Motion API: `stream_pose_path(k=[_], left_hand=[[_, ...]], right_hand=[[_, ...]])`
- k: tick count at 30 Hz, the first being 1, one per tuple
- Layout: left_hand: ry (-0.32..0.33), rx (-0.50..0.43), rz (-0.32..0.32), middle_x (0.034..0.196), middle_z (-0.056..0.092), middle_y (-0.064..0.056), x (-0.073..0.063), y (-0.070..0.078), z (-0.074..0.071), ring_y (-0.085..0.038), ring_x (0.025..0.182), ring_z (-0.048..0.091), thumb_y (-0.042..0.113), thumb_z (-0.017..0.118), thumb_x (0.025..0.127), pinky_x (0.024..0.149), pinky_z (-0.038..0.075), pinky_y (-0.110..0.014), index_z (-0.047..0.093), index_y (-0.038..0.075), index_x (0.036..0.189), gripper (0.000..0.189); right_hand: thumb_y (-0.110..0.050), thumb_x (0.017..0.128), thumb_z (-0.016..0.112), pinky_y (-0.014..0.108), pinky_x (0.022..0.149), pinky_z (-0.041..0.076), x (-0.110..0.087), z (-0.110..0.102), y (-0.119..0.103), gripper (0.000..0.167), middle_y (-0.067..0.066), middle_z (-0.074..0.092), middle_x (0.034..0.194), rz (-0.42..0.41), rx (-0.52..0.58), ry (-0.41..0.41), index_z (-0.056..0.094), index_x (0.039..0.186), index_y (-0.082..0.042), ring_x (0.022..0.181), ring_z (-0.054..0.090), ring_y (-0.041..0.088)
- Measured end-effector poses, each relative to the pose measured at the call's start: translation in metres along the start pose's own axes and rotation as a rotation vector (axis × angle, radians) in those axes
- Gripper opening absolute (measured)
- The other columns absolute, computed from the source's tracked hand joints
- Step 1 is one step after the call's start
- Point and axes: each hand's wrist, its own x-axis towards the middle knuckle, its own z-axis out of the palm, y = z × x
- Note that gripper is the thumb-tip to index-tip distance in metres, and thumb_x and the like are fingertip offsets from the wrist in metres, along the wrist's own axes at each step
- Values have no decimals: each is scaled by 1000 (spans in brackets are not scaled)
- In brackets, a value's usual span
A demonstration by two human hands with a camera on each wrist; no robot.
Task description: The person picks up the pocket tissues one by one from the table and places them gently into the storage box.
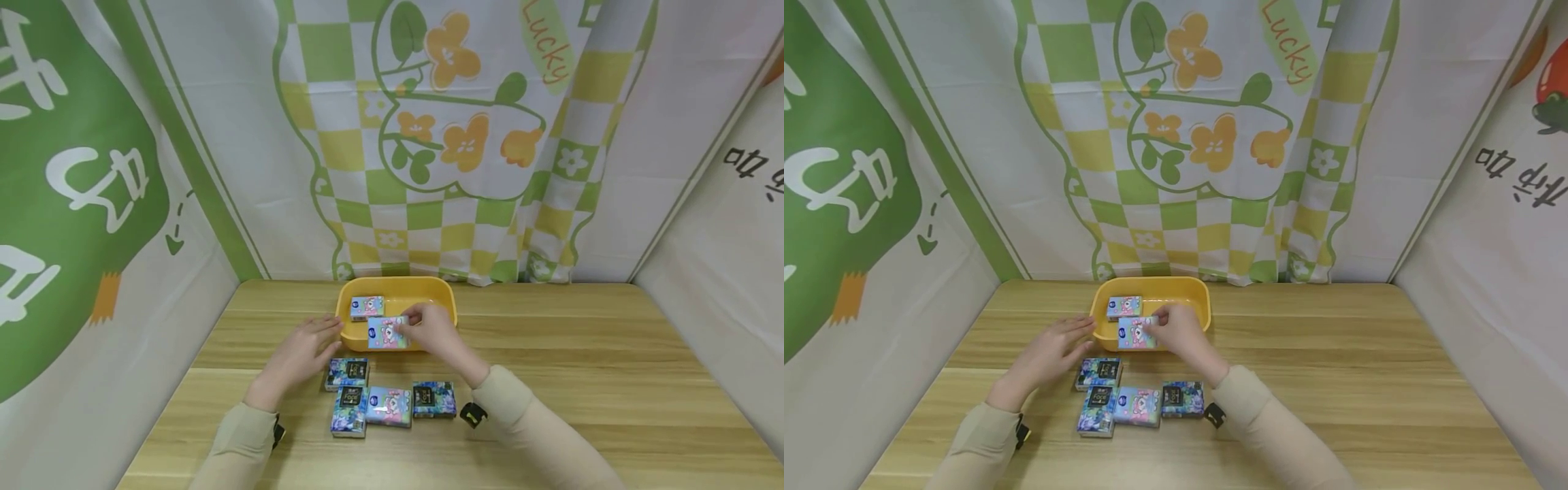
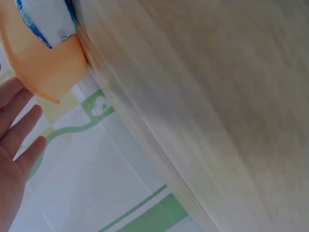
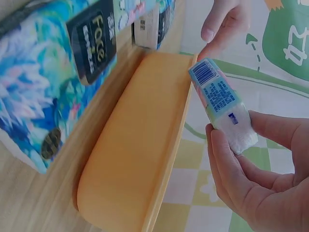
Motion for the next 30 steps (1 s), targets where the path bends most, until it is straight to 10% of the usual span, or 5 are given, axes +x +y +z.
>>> stream_pose_path(k=[19,30], left_hand=[[4,2,5,134,56,-12,0,-1,2,-32,126,52,24,61,92,110,33,-54,59,5,127,40],[6,0,3,134,56,-12,0,0,2,-32,126,51,24,62,92,110,33,-54,59,5,127,40]], right_hand=[[-24,83,74,27,64,56,32,-13,5,33,10,71,87,42,-15,17,69,102,2,73,65,16],[-23,84,72,22,52,42,49,-15,6,20,2,60,58,34,-114,28,73,84,-3,53,48,11]])
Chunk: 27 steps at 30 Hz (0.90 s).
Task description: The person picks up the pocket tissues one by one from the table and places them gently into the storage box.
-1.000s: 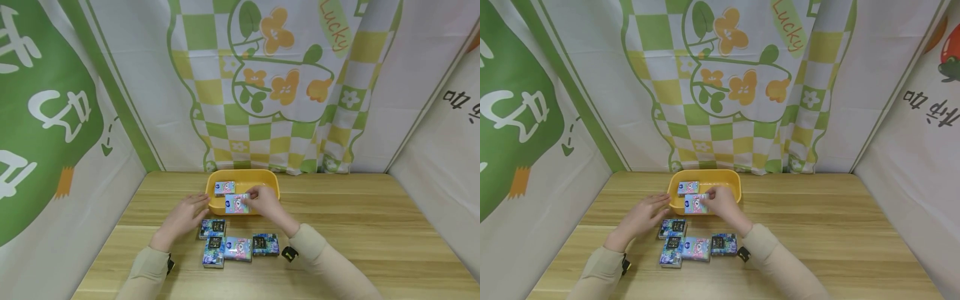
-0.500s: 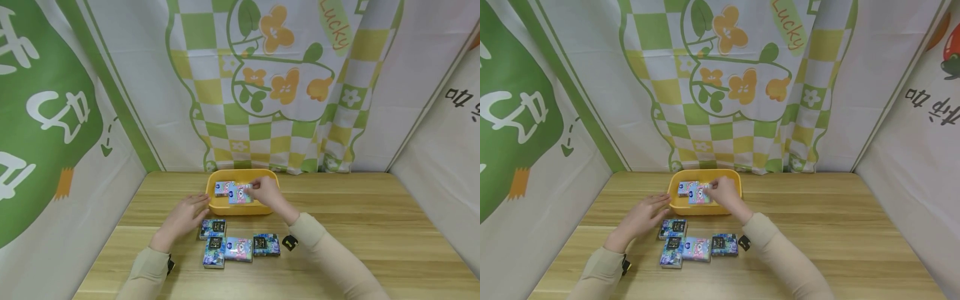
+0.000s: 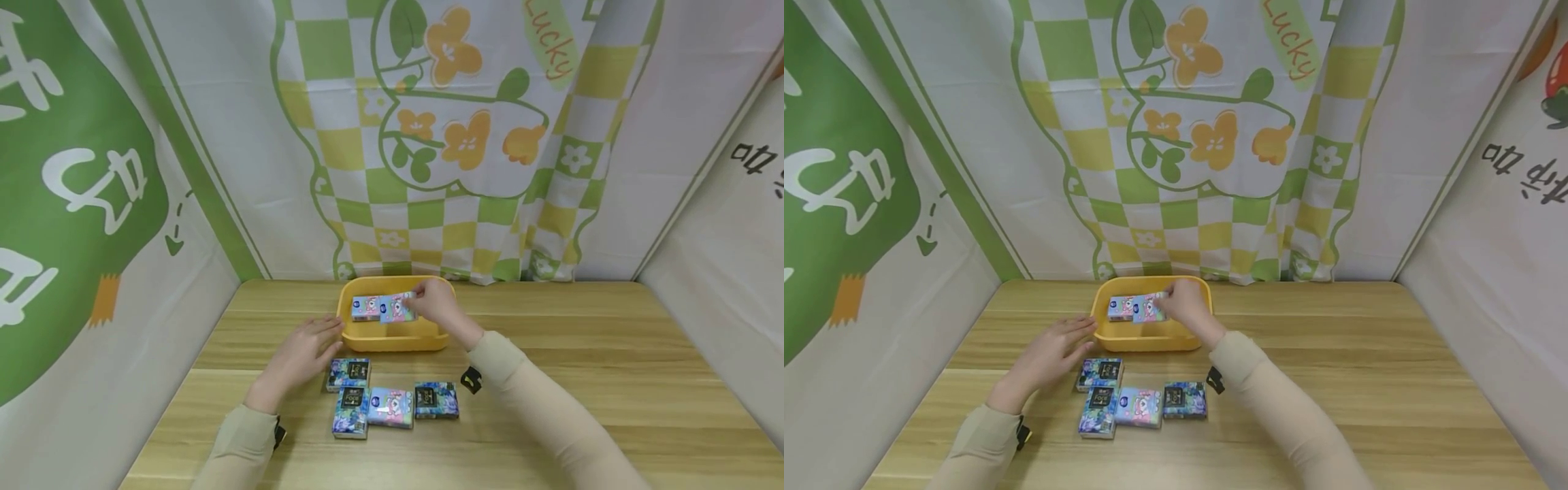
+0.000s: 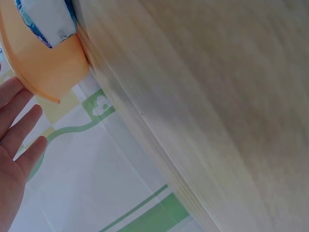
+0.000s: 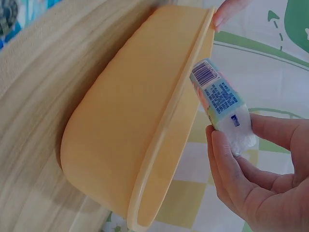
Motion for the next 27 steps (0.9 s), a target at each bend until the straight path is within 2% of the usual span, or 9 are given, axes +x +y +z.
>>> stream_pose_path(k=[5,7,13,19,22,27], left_hand=[[-3,8,1,134,57,-12,0,1,0,-33,126,51,24,62,92,110,33,-55,59,4,127,41],[0,4,3,134,57,-12,0,2,-1,-33,125,52,23,63,91,110,34,-55,59,5,127,40],[14,-12,-5,134,57,-11,0,0,1,-32,125,52,24,63,91,110,34,-54,59,6,127,40],[6,-10,-6,134,57,-11,0,-1,1,-32,125,52,24,63,91,110,33,-53,59,7,128,40],[0,-11,-4,134,57,-11,0,-1,0,-32,126,52,24,63,91,110,33,-54,59,7,128,40],[-6,-3,-1,135,56,-11,0,0,1,-32,126,51,24,62,92,110,33,-54,58,6,128,41]], right_hand=[[-23,85,70,21,48,37,8,-2,1,22,-2,45,48,26,-5,-32,70,78,-3,44,37,9],[-24,86,69,21,47,36,11,-2,3,23,-2,46,47,46,2,-44,68,73,-5,42,35,9],[-25,86,69,22,42,30,21,-2,9,40,-4,38,44,92,1,-50,50,54,-12,41,28,10],[-22,86,69,21,37,21,29,-1,16,50,-6,29,41,109,-8,-42,40,46,-14,38,22,9],[-20,85,69,20,36,20,31,-1,18,49,-6,29,40,116,-13,-32,39,46,-13,37,22,8],[-19,83,70,19,39,31,34,-2,19,37,-3,47,43,150,-30,-25,54,52,-8,39,35,9]])
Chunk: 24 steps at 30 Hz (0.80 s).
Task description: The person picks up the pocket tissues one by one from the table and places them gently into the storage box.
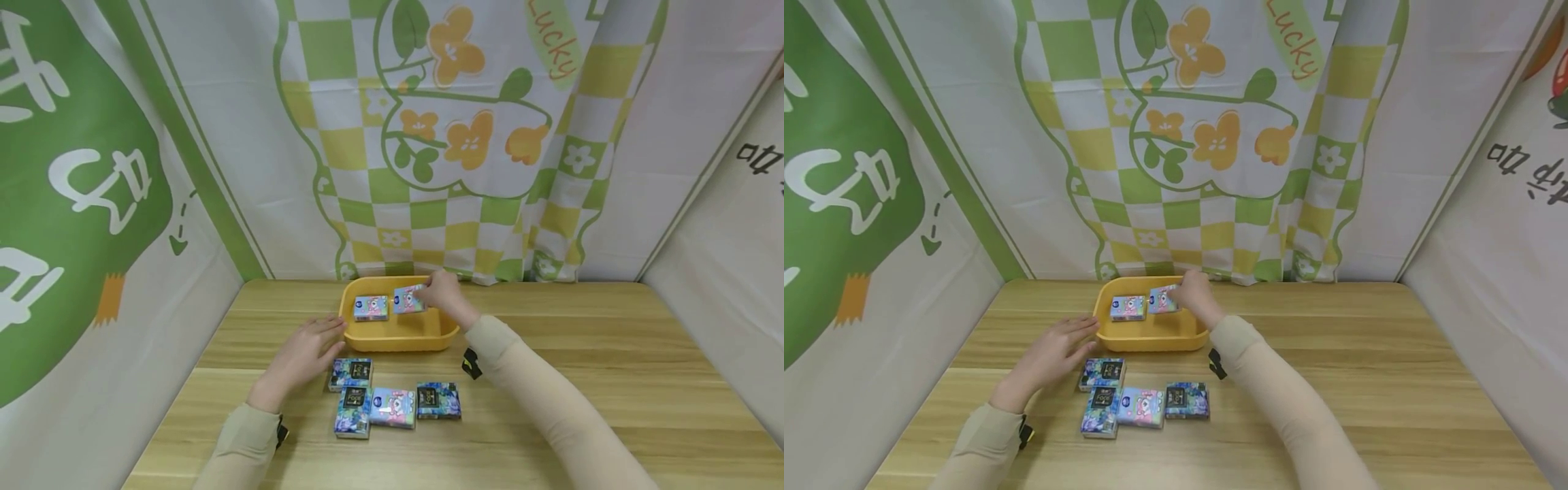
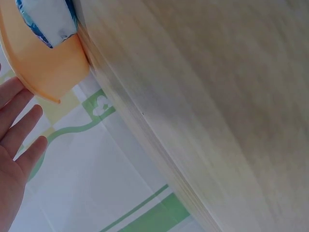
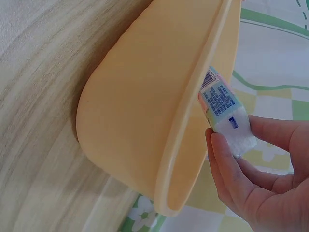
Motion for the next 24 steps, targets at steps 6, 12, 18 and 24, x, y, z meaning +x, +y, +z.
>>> stream_pose_path(k=[6,12,18,24], left_hand=[[0,2,1,134,56,-12,0,0,-1,-32,126,51,24,62,92,110,33,-54,58,6,128,41],[0,-1,-1,134,56,-12,0,1,-1,-32,126,51,24,62,92,110,33,-54,59,5,127,40],[4,-4,1,134,57,-11,-1,0,-2,-31,126,51,23,61,92,110,34,-53,59,5,127,39],[6,-5,4,134,57,-11,-1,0,-1,-31,126,52,23,61,92,110,35,-52,59,6,127,39]], right_hand=[[-17,83,70,25,53,51,4,2,0,24,6,66,58,62,12,-37,69,63,-3,60,65,21],[-20,83,71,33,75,57,11,7,4,25,6,68,58,72,-9,-44,72,65,-4,70,70,27],[-23,83,72,52,116,25,14,11,5,26,8,69,61,76,-24,-36,73,68,-1,77,71,29],[-23,83,73,44,103,45,16,14,7,23,9,70,67,84,-5,-26,73,78,-1,77,71,28]])
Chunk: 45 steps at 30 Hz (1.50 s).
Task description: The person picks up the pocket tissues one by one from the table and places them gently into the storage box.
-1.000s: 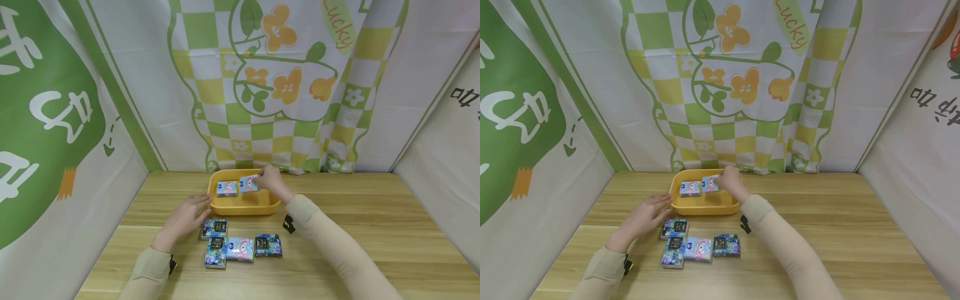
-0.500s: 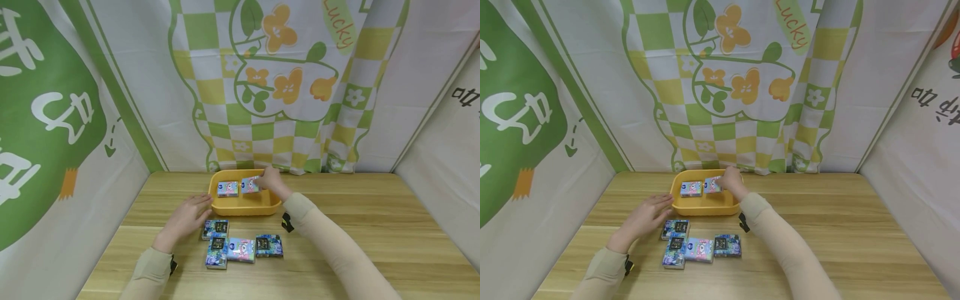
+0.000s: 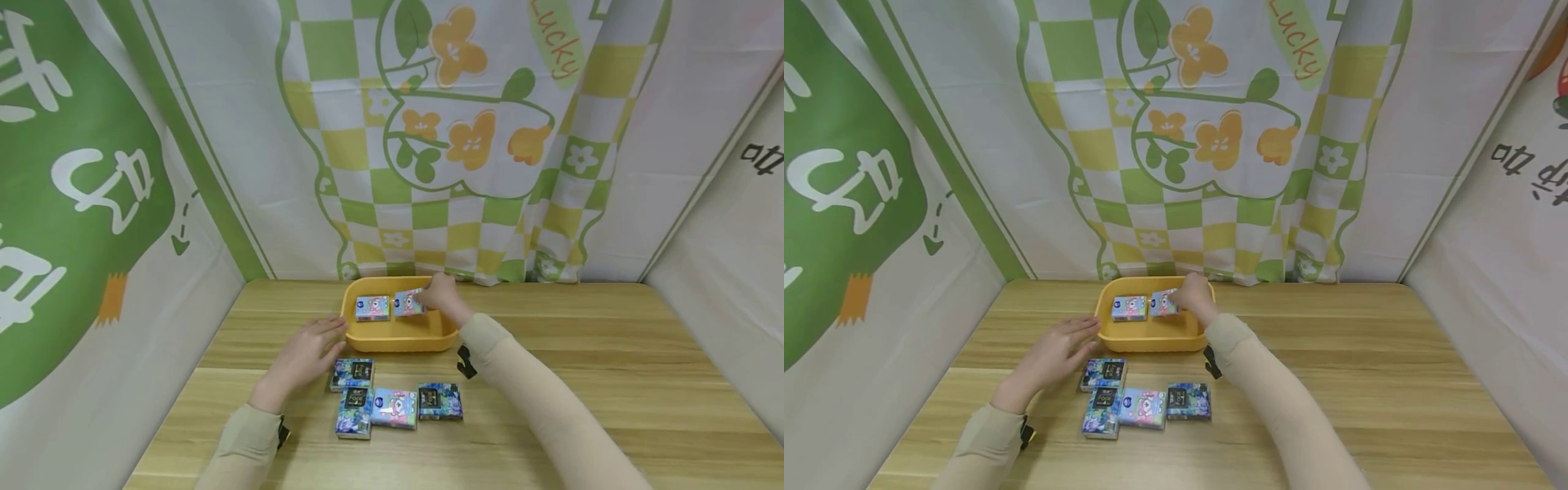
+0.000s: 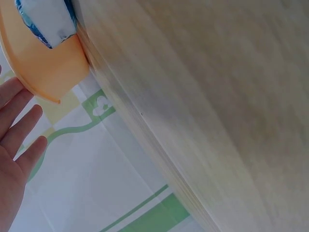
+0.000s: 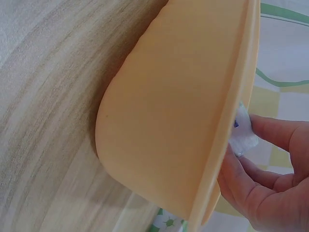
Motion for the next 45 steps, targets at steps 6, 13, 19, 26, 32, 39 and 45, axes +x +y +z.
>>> stream_pose_path(k=[6,13,19,26,32,39,45], left_hand=[[2,4,3,134,57,-11,0,0,0,-31,126,52,21,62,92,110,35,-53,59,6,127,39],[3,8,0,134,57,-11,-1,1,1,-31,126,52,22,62,92,110,34,-53,59,6,127,39],[2,-4,-3,134,57,-11,-2,2,-1,-31,126,52,21,62,92,110,34,-53,59,6,127,39],[6,3,3,134,57,-12,0,1,-1,-33,126,51,21,62,92,110,33,-54,59,5,127,39],[8,9,6,134,57,-11,0,1,0,-32,126,52,21,62,92,110,34,-53,60,6,127,38],[4,14,6,134,57,-10,0,0,0,-31,126,52,23,60,93,110,35,-52,60,6,127,38],[6,6,7,134,57,-10,0,0,0,-31,126,52,21,62,92,109,35,-53,60,6,127,38]], right_hand=[[-24,82,74,29,64,58,4,4,3,23,10,70,69,13,23,18,73,80,0,68,71,24],[-23,84,72,45,118,22,7,6,4,24,12,71,68,1,22,12,73,75,0,70,72,28],[-25,84,72,47,120,14,6,6,5,24,11,72,72,-10,-32,21,73,78,-2,73,72,27],[-24,86,70,42,111,36,9,5,11,29,15,72,75,-34,-44,-12,74,70,0,75,70,30],[-22,84,71,26,60,54,12,6,15,27,15,73,79,-15,-21,-37,73,75,3,77,69,29],[-22,84,72,26,61,55,11,6,13,27,18,73,85,-9,-49,-37,73,83,6,81,70,31],[-22,83,73,20,51,47,14,8,12,28,18,73,83,-3,-72,-35,72,82,6,75,70,28]])
